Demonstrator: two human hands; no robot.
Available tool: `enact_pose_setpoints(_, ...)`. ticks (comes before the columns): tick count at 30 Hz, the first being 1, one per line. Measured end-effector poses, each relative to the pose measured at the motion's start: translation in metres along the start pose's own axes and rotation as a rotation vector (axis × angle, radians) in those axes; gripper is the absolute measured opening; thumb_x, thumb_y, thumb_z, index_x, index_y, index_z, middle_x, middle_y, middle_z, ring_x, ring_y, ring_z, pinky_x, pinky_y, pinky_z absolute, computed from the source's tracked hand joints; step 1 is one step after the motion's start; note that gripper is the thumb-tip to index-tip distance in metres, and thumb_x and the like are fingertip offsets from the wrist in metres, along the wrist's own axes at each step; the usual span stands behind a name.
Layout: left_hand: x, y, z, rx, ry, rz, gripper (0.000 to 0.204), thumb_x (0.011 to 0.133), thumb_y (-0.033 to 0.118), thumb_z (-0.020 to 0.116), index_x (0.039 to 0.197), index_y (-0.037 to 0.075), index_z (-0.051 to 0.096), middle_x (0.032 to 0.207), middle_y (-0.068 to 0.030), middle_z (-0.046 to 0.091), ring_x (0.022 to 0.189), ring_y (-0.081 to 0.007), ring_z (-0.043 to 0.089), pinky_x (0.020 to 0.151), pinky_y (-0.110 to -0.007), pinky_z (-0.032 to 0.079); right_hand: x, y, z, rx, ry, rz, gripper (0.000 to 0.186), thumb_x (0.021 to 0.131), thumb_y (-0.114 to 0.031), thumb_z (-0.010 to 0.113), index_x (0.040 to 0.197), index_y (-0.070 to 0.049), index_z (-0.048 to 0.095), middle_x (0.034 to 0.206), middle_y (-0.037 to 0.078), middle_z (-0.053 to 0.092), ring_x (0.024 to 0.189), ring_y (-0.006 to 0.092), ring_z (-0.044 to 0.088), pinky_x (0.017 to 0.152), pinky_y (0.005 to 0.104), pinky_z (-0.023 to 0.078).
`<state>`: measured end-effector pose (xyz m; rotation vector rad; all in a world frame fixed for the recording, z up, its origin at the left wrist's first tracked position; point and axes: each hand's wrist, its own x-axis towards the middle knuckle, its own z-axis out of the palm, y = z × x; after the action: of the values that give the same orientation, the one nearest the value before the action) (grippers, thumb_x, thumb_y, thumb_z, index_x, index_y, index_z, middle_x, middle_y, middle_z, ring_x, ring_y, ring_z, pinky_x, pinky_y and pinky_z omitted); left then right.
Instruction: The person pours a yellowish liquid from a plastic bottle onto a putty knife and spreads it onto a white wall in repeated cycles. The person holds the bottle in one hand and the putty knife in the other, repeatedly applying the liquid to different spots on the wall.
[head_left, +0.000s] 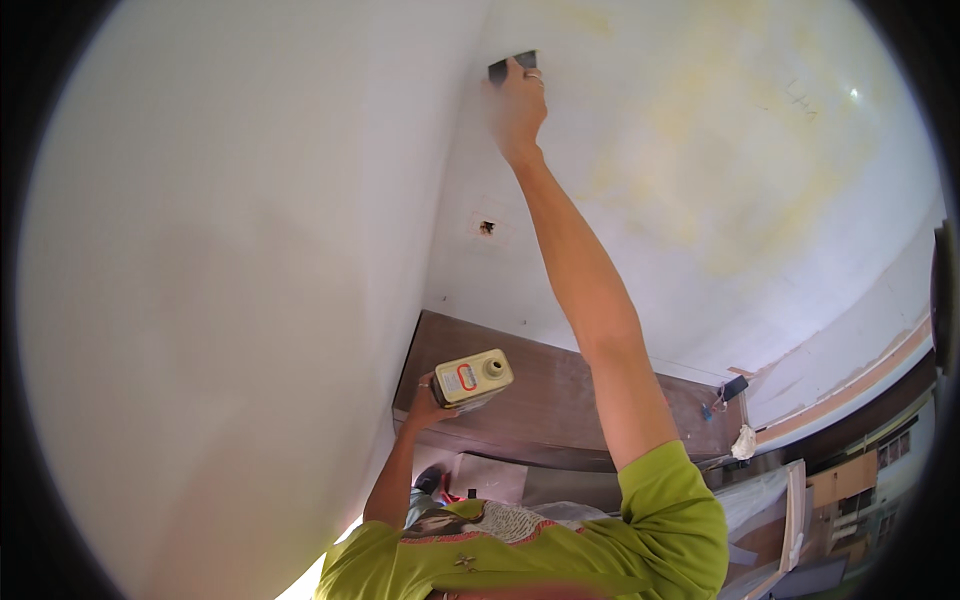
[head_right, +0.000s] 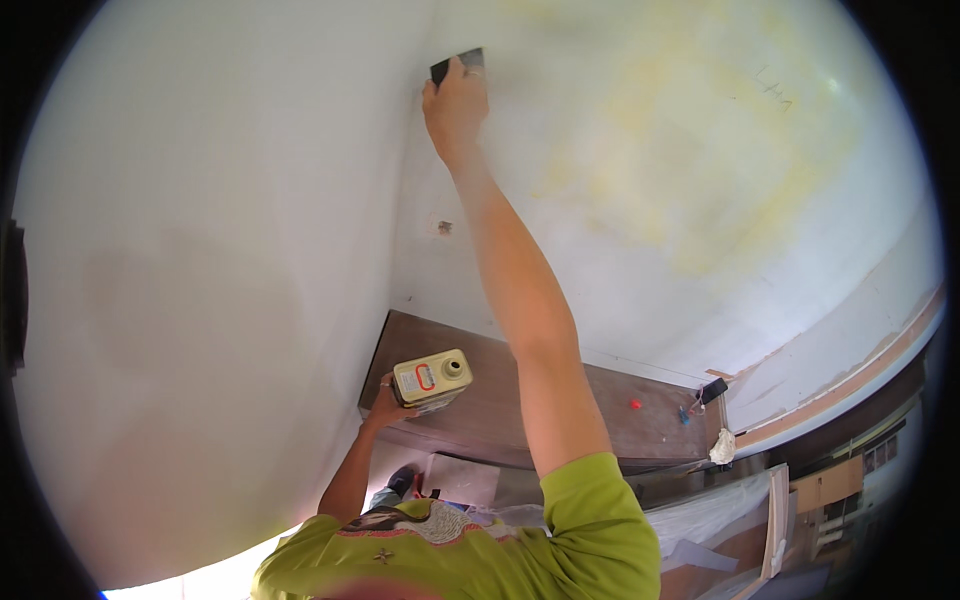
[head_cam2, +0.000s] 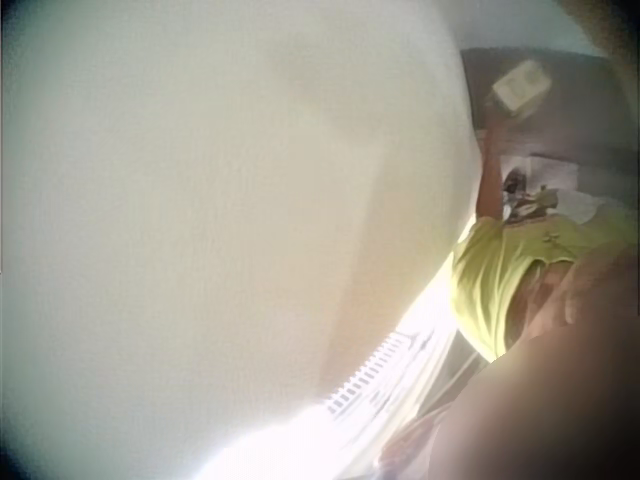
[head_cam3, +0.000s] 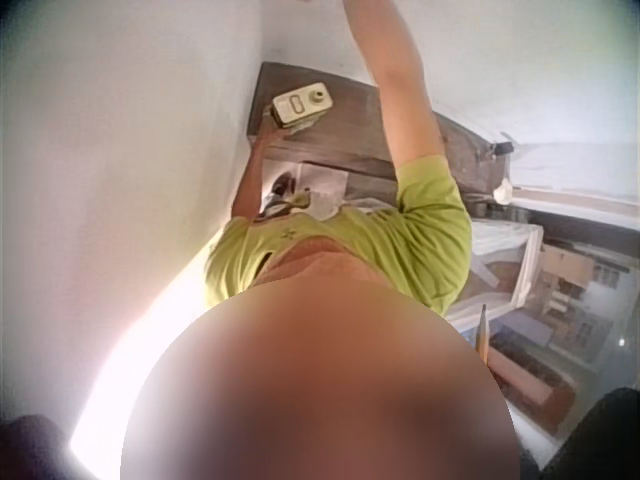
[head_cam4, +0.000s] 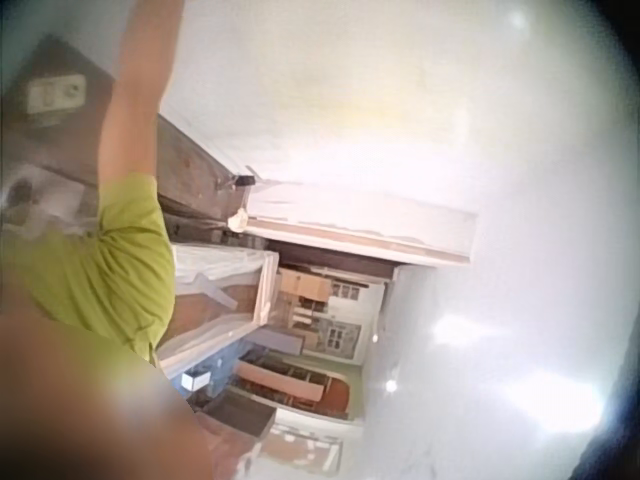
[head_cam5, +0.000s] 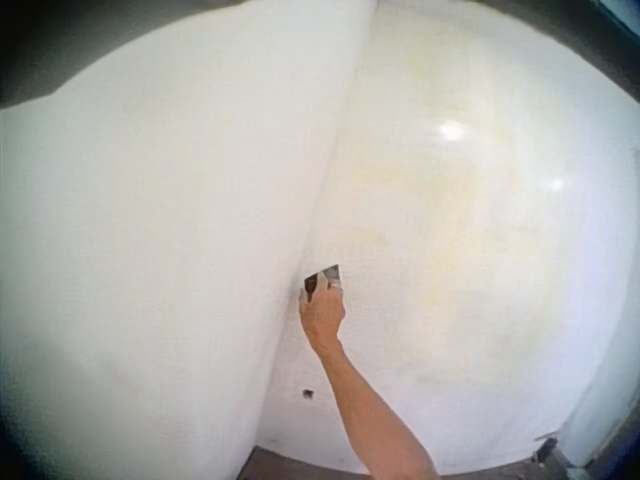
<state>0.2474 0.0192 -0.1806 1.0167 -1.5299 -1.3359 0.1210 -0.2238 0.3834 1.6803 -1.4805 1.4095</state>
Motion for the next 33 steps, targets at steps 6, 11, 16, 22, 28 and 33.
enact_pose_setpoints(6, 0.0, 0.002, 0.001, 0.081, 0.015, -0.019, 0.119, 0.05, 0.014, 0.101, 0.146, -0.002, 0.032, 0.139, -0.0179, 0.048, 0.132, -0.0302, 0.05, 0.116, -0.04, 0.039, -0.003, 0.001, 0.017, -0.322, -0.069, -0.381, 0.038, 0.089, -0.019, 0.064, 0.124, -0.005, 0.066, 0.123, 0.019, 0.064, 0.113, 0.0341, 0.063, 0.084, 0.0509, 0.056)
enact_pose_setpoints(11, -0.001, 0.012, 0.001, 0.004, 0.019, -0.009, 0.12, 0.05, 0.013, 0.101, 0.146, -0.003, 0.03, 0.138, -0.0181, 0.048, 0.133, -0.0296, 0.05, 0.116, -0.041, 0.039, -0.005, 0.026, -0.001, -0.726, -0.287, -0.771, 0.03, 0.09, -0.016, 0.062, 0.118, -0.007, 0.067, 0.122, 0.013, 0.065, 0.112, 0.0274, 0.062, 0.089, 0.0468, 0.055)
enact_pose_setpoints(16, 0.0, 0.008, 0.003, 0.028, 0.023, 0.003, 0.12, 0.051, 0.012, 0.101, 0.146, -0.002, 0.029, 0.137, -0.0181, 0.05, 0.132, -0.0288, 0.05, 0.116, -0.041, 0.038, 0.003, 0.068, -0.044, -1.0, -0.356, -1.096, 0.034, 0.092, -0.017, 0.061, 0.125, -0.007, 0.066, 0.13, 0.008, 0.063, 0.121, 0.0237, 0.056, 0.1, 0.0463, 0.049)
enact_pose_setpoints(22, -0.001, 0.0, 0.003, 0.068, 0.017, -0.011, 0.119, 0.054, 0.008, 0.099, 0.147, -0.001, 0.025, 0.137, -0.0175, 0.052, 0.132, -0.0278, 0.05, 0.116, -0.039, 0.038, 0.016, 0.13, -0.11, -1.1, -0.468, -1.059, 0.04, 0.093, -0.016, 0.061, 0.132, -0.012, 0.064, 0.135, 0.004, 0.061, 0.128, 0.0212, 0.055, 0.109, 0.0426, 0.045)
enact_pose_setpoints(28, 0.0, -0.001, 0.003, -0.043, 0.011, -0.048, 0.118, 0.053, 0.009, 0.099, 0.147, -0.002, 0.029, 0.137, -0.0182, 0.05, 0.134, -0.0289, 0.049, 0.116, -0.04, 0.038, 0.013, 0.194, -0.192, -1.104, -0.464, -1.056, 0.049, 0.093, -0.012, 0.061, 0.142, -0.012, 0.057, 0.137, 0.006, 0.059, 0.128, 0.0223, 0.055, 0.111, 0.0424, 0.044)
enact_pose_setpoints(33, 0.003, -0.009, 0.005, -0.035, 0.003, -0.015, 0.121, 0.053, 0.006, 0.099, 0.148, -0.001, 0.024, 0.138, -0.0173, 0.052, 0.133, -0.0267, 0.05, 0.115, -0.039, 0.04, -0.018, 0.246, -0.24, -1.04, -0.418, -0.857, 0.053, 0.091, -0.011, 0.064, 0.143, -0.015, 0.057, 0.135, 0.007, 0.06, 0.122, 0.0236, 0.058, 0.105, 0.0431, 0.049)
